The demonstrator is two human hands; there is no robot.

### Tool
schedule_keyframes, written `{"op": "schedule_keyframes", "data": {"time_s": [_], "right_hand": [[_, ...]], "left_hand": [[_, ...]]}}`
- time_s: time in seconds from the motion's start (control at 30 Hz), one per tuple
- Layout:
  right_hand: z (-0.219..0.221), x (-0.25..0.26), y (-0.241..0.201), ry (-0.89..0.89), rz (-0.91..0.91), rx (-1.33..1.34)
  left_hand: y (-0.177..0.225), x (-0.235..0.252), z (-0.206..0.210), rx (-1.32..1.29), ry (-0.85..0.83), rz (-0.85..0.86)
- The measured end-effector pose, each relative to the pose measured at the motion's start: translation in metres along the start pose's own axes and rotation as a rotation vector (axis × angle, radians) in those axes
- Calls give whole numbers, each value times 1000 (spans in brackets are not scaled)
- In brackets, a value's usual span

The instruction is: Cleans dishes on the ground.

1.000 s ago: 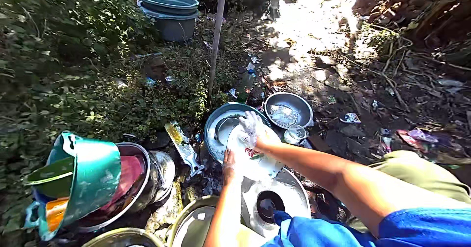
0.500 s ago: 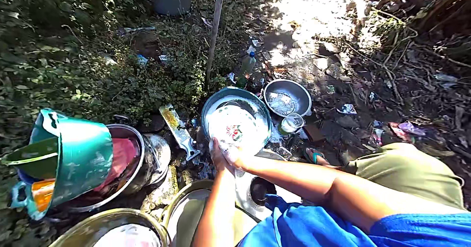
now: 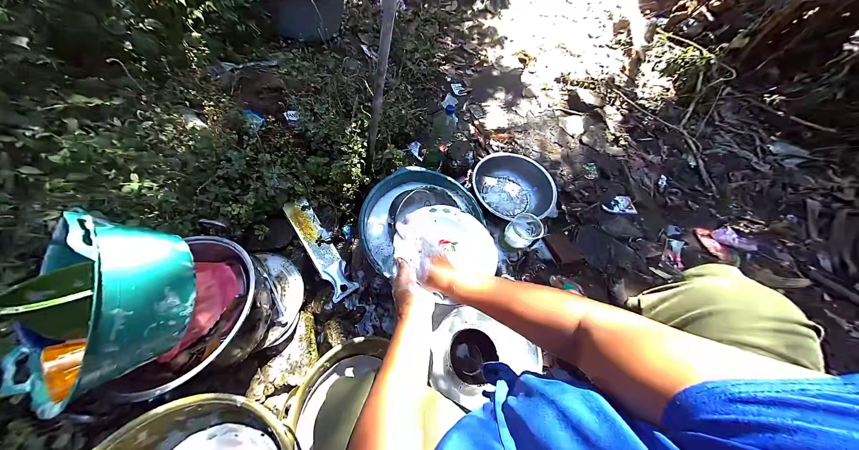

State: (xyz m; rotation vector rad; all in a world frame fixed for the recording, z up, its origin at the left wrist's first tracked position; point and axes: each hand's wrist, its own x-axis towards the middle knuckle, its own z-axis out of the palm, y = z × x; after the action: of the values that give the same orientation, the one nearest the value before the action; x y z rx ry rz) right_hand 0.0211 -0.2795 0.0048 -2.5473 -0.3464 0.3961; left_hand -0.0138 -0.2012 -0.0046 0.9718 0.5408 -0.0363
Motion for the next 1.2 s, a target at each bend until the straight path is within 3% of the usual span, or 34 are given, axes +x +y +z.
{"op": "schedule_keyframes", "data": {"time_s": [0.07, 0.13, 0.17, 0.23, 0.33, 0.43, 0.53, 0.6, 0.7, 0.8, 0.87, 0.93, 0.97, 1.07, 1.13, 1.2], "right_hand": [[6, -23, 5, -58, -343, 1], [-5, -31, 39, -168, -602, -150], [-19, -32, 58, -251, -608, -223], [-56, -35, 71, -355, -403, -271], [-96, -26, 28, -411, -314, -319], [-119, -3, -2, -115, -499, -219], [-172, 22, -24, 220, -338, -122], [-188, 41, -20, 369, -250, -200], [-150, 58, 6, 474, -488, -310], [-69, 20, 1, 272, -748, -277], [-49, 9, -11, 197, -826, -211], [-64, 31, -11, 205, -730, -97], [-80, 47, -9, 201, -599, -20], [-120, 75, 20, 166, -22, 198], [-109, 65, 30, 365, 116, 222], [-75, 38, 13, 459, 147, 160]], "left_hand": [[17, 7, -21, 165, 55, 62], [32, 15, -36, 24, 94, -16], [37, 18, -39, -35, 127, -68], [41, 25, -41, -88, 170, -159], [40, 33, -39, -221, 105, -161], [28, 48, -37, -249, -42, -21], [13, 43, -46, -73, -280, 135], [17, 29, -45, -123, -432, 109], [22, 7, -37, -216, -583, 20], [13, 0, -41, -203, -654, 19], [11, 0, -46, -122, -610, 28], [22, -6, -44, 16, -601, 32], [28, -11, -42, 43, -585, 32], [31, -15, -34, -237, -558, 47], [27, -8, -24, -423, -481, 42], [26, -7, -14, -434, -434, 38]]}}
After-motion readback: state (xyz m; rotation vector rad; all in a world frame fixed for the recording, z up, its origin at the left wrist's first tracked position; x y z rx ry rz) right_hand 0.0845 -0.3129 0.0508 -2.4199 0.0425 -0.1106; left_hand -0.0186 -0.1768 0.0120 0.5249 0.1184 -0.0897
